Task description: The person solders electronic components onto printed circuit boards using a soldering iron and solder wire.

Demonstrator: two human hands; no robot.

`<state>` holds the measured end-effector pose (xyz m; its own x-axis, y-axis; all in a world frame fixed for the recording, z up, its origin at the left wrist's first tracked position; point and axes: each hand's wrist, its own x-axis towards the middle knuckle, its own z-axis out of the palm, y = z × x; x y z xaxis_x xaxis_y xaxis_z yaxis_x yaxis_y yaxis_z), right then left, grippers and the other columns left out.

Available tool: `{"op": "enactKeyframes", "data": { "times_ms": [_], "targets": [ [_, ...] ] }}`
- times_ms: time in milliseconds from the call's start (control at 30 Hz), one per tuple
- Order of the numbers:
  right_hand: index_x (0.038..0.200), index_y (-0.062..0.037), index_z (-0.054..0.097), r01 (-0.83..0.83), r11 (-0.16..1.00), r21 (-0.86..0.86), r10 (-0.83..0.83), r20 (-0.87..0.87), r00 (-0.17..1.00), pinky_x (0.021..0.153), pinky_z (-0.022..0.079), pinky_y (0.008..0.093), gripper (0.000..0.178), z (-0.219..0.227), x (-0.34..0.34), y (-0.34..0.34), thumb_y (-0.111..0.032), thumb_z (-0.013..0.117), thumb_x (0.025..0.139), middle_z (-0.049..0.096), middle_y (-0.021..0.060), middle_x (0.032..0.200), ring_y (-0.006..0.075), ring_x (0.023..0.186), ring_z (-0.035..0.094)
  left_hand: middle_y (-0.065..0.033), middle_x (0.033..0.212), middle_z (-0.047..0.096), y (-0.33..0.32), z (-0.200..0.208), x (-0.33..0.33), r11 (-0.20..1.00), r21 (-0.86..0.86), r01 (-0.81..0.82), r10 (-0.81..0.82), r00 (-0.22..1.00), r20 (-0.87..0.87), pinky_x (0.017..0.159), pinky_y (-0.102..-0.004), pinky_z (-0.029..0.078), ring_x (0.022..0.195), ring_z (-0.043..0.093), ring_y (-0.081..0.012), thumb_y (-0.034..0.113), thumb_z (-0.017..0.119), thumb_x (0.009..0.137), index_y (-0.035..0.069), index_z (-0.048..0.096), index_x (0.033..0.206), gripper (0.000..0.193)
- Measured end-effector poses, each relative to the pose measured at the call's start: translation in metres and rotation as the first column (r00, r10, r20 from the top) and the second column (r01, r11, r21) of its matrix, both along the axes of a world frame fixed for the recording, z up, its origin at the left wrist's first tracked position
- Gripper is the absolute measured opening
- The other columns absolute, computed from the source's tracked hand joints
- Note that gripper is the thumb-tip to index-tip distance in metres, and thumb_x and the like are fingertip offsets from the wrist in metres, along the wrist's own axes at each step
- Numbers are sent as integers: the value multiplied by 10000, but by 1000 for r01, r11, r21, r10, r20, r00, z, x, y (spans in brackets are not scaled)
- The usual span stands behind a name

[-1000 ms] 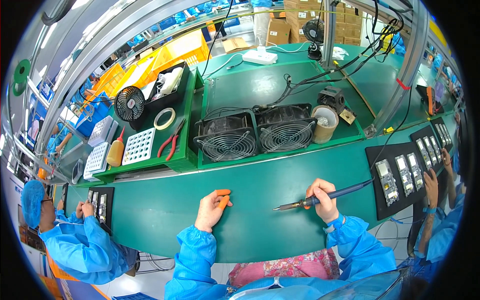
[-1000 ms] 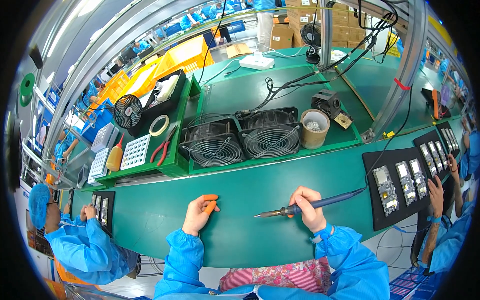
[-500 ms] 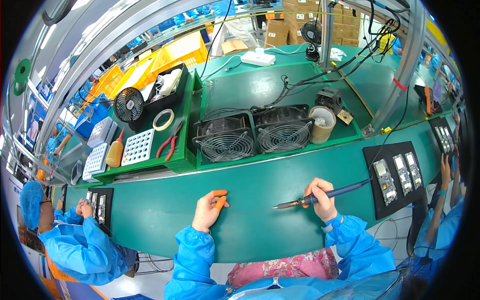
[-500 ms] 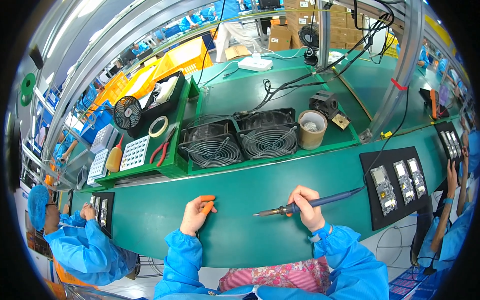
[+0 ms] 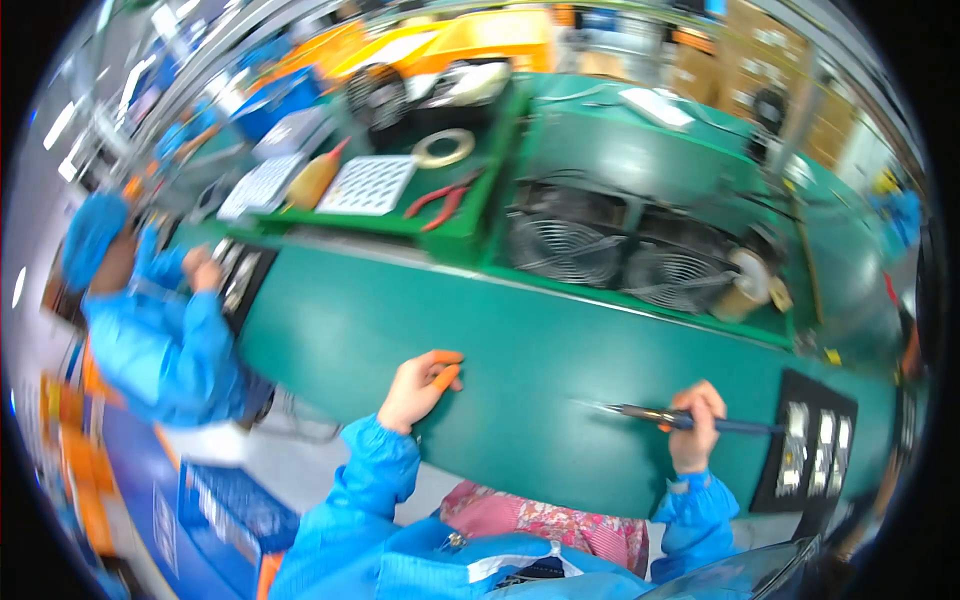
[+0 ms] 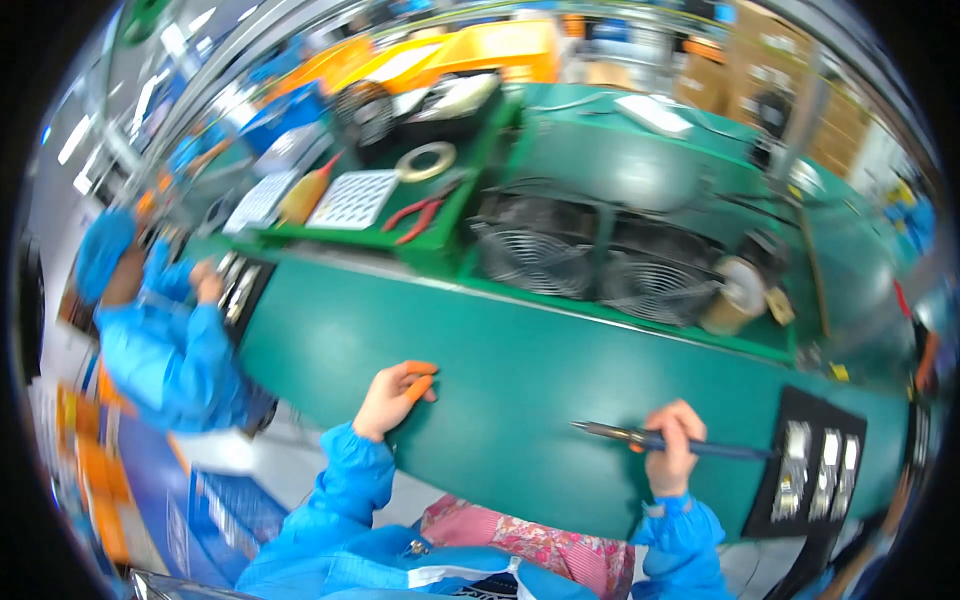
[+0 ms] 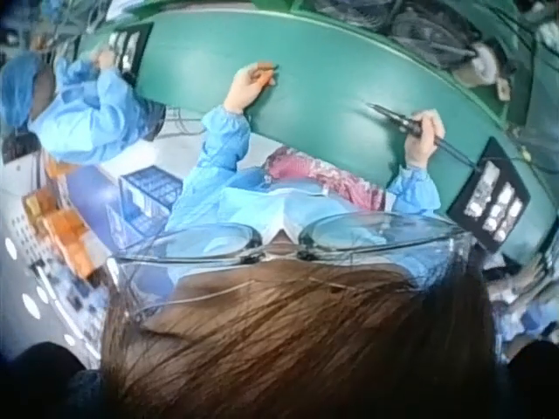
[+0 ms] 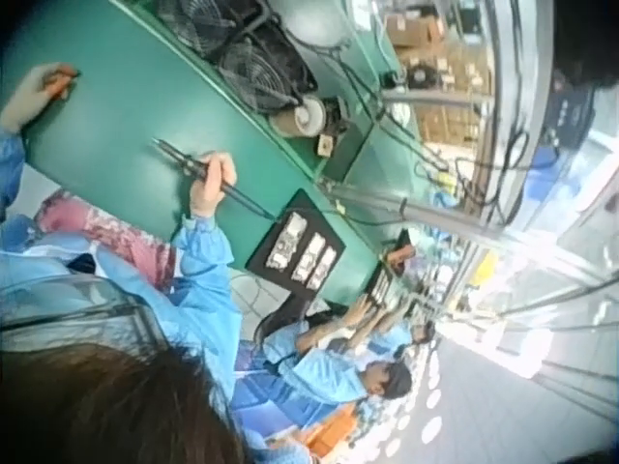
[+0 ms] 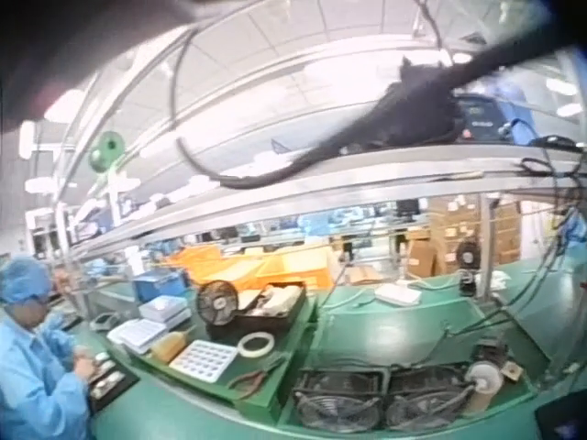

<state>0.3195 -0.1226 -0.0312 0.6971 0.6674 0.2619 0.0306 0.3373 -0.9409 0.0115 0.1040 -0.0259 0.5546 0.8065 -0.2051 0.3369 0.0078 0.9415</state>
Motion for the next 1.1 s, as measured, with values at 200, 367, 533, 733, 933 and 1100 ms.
{"op": "enactKeyframes", "data": {
  "times_ms": [200, 367, 533, 733, 933, 1100],
  "targets": [
    [720, -49, 420, -22, 1000, 14, 22, -46, 999, 352, 321, 204, 261, 29, -16, -5, -249, 430, 889, 418, 61, 644, 98, 464, 373, -55, 731, 622, -3, -3, -50, 972, 21, -234, 234, 972, 12, 604, -224, 421, 669, 547, -91, 80, 529, 886, -14, 559, 1095, 231],
    [717, -47, 407, -45, 999, 31, 44, 42, 998, 341, 298, 195, 262, 25, -9, 0, -241, 420, 893, 401, 57, 656, 91, 511, 364, -50, 709, 611, 10, 0, -70, 878, 51, -477, 475, 879, 41, 555, -231, 405, 636, 519, -85, 88, 519, 897, 1, 560, 1097, 222],
    [688, -53, 379, 58, 998, -29, -58, -8, 998, 402, 265, 206, 285, 32, -18, 10, -257, 404, 886, 340, 41, 586, 102, 481, 335, -80, 749, 607, 10, -15, -59, 807, 171, -565, 547, 825, 145, 594, -249, 466, 668, 586, -124, 77, 546, 881, -3, 587, 1046, 188],
    [737, -77, 392, 2, 997, -81, -6, -51, 999, 456, 334, 188, 310, 33, -15, -3, -334, 398, 911, 354, 40, 742, 101, 636, 379, -84, 731, 623, 6, -15, -52, 802, 262, -537, 535, 841, 83, 576, -252, 466, 640, 590, -119, 77, 568, 865, -9, 578, 1050, 204],
    [623, -76, 397, 90, 996, 8, -89, -20, 996, 386, 335, 266, 250, 37, -24, 11, -233, 504, 786, 420, 74, 513, 162, 407, 401, -97, 709, 628, 3, -6, -52, 809, 279, -517, 517, 852, 79, 584, -272, 475, 633, 601, -129, 108, 562, 876, -12, 576, 1040, 203],
    [611, -84, 400, 202, 961, -187, -179, 133, 975, 391, 333, 261, 262, 5, 3, 4, -243, 511, 787, 404, 56, 505, 153, 411, 404, -95, 707, 619, 4, -4, -55, 802, 259, -539, 547, 836, 46, 585, -274, 474, 652, 598, -130, 103, 549, 882, -19, 574, 1043, 203]
  ]
}}
